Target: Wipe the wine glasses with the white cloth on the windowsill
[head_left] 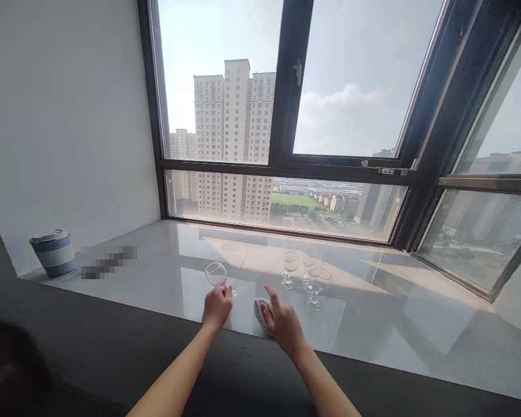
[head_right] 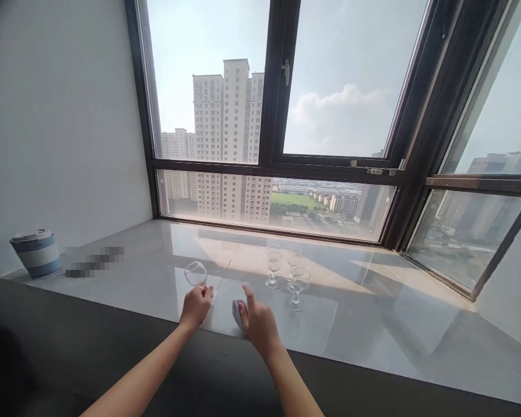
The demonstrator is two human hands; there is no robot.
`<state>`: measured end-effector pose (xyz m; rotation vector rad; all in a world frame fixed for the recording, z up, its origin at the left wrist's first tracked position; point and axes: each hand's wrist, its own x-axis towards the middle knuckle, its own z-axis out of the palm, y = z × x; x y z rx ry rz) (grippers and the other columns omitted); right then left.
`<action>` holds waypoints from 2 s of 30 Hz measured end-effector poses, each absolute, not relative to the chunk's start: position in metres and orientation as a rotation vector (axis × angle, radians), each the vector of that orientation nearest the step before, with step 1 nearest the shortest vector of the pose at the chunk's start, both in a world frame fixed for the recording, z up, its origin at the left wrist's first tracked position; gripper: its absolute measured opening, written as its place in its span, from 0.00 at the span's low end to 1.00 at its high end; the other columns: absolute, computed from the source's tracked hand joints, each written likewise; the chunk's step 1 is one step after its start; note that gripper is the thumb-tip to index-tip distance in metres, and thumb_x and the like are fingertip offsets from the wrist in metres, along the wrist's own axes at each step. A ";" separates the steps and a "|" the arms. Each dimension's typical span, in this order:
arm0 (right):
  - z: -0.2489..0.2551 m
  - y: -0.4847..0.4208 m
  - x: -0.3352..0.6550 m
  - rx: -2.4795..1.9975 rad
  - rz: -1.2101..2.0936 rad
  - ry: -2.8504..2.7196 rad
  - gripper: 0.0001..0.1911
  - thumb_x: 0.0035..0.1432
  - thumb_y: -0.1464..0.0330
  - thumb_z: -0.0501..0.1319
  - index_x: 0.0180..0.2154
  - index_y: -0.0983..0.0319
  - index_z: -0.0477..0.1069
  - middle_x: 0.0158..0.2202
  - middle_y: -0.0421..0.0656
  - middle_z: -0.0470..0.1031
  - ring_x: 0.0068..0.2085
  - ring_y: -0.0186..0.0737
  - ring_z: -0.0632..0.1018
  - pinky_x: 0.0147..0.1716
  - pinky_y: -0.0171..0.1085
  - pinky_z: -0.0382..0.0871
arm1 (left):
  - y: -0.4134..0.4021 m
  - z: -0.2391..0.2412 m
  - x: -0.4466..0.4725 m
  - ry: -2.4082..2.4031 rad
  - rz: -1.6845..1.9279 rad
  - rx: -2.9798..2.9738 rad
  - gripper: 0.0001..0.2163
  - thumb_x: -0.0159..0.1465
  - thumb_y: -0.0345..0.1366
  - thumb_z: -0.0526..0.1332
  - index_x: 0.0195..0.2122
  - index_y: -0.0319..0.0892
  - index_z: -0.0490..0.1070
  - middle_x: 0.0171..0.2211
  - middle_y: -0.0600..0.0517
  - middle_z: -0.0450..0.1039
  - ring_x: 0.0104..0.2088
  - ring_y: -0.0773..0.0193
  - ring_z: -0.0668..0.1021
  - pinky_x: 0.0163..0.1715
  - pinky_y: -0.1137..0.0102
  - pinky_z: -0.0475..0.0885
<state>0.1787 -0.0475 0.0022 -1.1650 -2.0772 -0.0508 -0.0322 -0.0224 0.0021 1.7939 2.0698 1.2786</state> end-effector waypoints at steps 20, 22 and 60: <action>-0.002 -0.066 0.362 -2.155 -0.111 -1.267 0.17 0.59 0.64 0.49 0.49 0.60 0.62 0.38 0.46 0.76 0.36 0.43 0.76 0.38 0.38 0.61 | -0.016 0.007 -0.034 2.138 1.007 1.804 0.19 0.62 0.47 0.50 0.16 0.44 0.60 0.19 0.50 0.69 0.23 0.62 0.70 0.25 0.71 0.55; -0.001 -0.068 0.361 -2.174 -0.094 -1.242 0.17 0.58 0.64 0.49 0.49 0.59 0.62 0.39 0.46 0.76 0.36 0.44 0.76 0.38 0.38 0.61 | -0.014 0.008 -0.035 2.155 0.967 1.787 0.20 0.62 0.48 0.50 0.15 0.44 0.59 0.18 0.50 0.68 0.23 0.61 0.69 0.25 0.71 0.55; 0.002 -0.072 0.360 -2.189 -0.112 -1.251 0.16 0.61 0.63 0.48 0.46 0.61 0.66 0.42 0.47 0.74 0.38 0.41 0.75 0.37 0.37 0.60 | 0.012 0.017 0.141 1.819 0.810 2.292 0.17 0.60 0.45 0.58 0.48 0.42 0.68 0.49 0.44 0.68 0.39 0.59 0.76 0.34 0.69 0.63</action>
